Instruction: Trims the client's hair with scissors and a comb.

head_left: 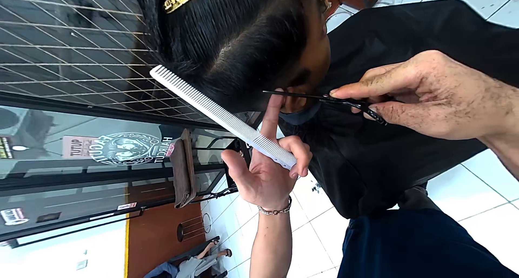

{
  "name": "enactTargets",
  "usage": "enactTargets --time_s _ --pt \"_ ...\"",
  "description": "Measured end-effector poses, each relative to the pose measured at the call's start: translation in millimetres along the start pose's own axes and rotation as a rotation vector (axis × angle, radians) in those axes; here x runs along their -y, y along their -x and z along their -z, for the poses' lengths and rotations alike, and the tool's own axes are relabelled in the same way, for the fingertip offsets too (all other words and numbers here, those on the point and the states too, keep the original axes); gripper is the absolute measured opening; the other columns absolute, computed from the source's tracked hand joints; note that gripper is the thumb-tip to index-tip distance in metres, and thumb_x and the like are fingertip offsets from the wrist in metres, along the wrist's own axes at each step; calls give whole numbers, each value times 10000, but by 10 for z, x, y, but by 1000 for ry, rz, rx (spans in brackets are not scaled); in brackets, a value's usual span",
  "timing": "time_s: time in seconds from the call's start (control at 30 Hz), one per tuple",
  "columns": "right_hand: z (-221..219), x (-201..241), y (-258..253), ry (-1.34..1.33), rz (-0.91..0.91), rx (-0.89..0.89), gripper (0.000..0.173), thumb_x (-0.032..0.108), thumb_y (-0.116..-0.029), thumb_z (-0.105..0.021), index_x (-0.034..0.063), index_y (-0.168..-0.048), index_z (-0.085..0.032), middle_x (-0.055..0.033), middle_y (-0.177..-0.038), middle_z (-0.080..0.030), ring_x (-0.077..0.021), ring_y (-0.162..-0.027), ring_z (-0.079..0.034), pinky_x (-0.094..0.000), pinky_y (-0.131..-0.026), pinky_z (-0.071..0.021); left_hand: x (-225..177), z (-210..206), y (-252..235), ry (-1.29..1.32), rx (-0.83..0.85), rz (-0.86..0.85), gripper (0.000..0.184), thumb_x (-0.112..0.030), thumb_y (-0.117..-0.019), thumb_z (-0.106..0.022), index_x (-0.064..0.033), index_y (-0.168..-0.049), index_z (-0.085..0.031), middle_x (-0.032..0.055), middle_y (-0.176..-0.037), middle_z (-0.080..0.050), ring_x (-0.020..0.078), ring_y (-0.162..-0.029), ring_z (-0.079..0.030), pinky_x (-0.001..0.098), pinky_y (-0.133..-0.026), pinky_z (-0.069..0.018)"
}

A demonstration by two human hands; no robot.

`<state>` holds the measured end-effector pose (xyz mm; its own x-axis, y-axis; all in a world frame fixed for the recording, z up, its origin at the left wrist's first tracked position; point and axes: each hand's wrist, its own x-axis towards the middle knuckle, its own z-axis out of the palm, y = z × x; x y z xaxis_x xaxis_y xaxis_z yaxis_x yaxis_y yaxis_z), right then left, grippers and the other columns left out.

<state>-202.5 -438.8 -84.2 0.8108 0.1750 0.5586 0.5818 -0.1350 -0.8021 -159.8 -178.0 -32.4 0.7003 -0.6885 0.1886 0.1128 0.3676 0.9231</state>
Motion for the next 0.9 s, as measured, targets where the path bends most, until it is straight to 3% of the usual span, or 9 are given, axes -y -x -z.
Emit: enactTargets --time_s 0.13,0.9 --pt "9 -65 58 -56 -16 -17 408 13 -903 -507 21 -1256 -710 -9 -1018 -718 60 -786 -612 -78 -663 -507 -9 -13 -28 -4 16 20 1029 -818 -914 -339 -45 -1593 -313 17 -607 -552 81 -441 -457 218 -441 -421" --pt "100 -299 40 -235 21 14 421 -27 -902 -472 -4 -1255 -699 2 -961 -709 50 -722 -588 -79 -615 -486 4 -71 -83 -52 -21 21 1031 -811 -915 -353 -32 -1589 -312 16 -618 -569 77 -444 -465 211 -438 -422"
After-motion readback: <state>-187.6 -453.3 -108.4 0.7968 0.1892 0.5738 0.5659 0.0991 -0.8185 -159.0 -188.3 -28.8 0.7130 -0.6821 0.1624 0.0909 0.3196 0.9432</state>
